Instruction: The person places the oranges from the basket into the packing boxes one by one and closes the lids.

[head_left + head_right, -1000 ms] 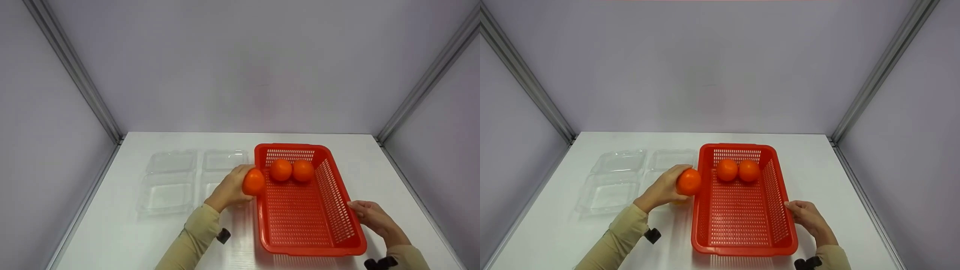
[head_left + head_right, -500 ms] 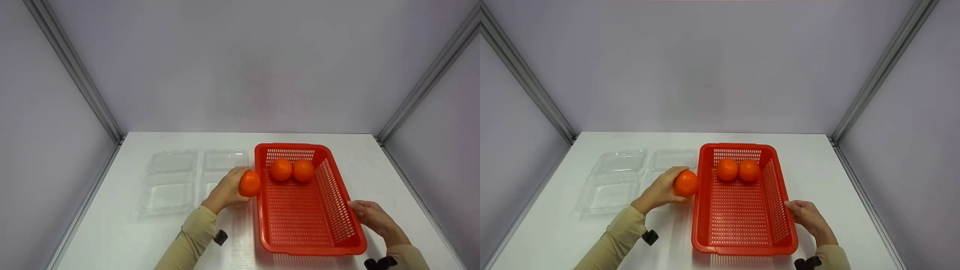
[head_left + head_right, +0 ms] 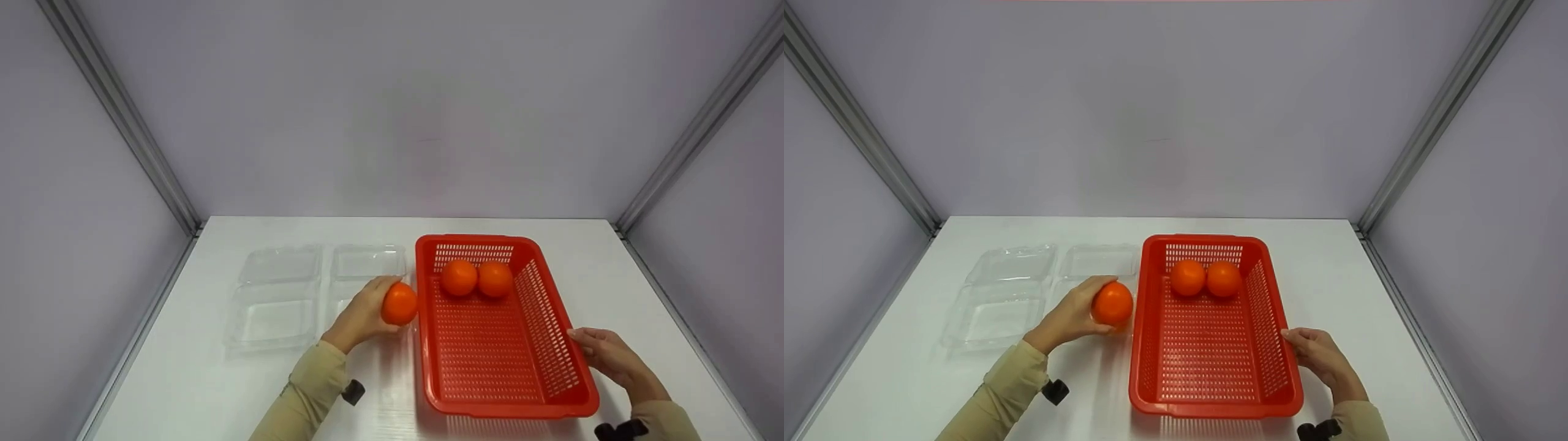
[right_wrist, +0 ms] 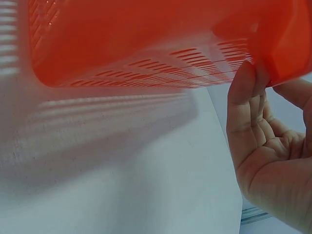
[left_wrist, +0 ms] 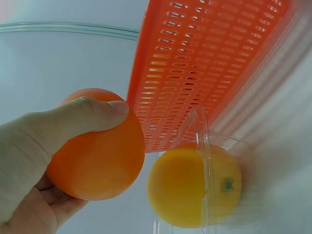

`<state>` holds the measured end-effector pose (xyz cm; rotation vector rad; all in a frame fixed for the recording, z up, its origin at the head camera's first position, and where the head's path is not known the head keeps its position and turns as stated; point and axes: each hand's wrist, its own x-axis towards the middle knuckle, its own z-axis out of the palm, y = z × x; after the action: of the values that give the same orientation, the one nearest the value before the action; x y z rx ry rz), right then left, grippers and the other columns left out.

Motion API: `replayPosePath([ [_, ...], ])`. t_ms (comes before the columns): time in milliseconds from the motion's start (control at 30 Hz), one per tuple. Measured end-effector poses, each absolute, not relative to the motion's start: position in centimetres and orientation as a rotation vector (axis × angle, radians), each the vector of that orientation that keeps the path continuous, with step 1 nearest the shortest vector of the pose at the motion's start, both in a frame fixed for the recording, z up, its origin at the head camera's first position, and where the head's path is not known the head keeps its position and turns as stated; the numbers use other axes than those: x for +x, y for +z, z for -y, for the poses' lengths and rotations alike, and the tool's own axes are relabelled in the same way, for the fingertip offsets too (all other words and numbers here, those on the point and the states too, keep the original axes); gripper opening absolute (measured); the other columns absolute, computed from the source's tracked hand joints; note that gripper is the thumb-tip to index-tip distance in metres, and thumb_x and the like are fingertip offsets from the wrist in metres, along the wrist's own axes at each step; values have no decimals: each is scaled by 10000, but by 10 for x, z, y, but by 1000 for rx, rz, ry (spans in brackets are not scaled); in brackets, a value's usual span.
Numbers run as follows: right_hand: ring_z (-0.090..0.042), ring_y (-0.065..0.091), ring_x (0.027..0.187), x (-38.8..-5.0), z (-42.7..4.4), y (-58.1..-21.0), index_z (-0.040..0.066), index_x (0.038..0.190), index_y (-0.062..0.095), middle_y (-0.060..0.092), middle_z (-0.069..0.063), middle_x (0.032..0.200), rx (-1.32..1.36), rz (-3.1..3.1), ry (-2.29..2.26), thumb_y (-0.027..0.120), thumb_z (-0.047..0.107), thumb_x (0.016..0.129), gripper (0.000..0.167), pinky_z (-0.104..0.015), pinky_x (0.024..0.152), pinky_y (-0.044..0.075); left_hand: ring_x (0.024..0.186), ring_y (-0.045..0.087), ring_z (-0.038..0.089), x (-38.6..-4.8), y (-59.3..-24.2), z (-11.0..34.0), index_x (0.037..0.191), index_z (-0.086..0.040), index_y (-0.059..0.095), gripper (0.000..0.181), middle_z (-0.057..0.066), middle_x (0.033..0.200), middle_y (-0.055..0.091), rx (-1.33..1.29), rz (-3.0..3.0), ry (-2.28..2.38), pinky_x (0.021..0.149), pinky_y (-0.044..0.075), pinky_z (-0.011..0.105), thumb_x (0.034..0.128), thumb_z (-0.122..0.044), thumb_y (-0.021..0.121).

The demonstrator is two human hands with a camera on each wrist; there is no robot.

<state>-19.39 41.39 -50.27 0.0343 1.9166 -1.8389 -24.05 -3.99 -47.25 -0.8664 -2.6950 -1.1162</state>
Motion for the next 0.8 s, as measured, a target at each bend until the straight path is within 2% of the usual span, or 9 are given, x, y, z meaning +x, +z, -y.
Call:
replayPosePath([
  [800,-151,647,790,-195,-414,-508,13,1023,619,668,-28,885,28,-1984,-1853,445,216,968,273,-323,734,531,1133,490,312,-239,-485,56,1297,-17,431,807,147,1265,477,-815,2683,-1136,965,400,463,608,-149,829],
])
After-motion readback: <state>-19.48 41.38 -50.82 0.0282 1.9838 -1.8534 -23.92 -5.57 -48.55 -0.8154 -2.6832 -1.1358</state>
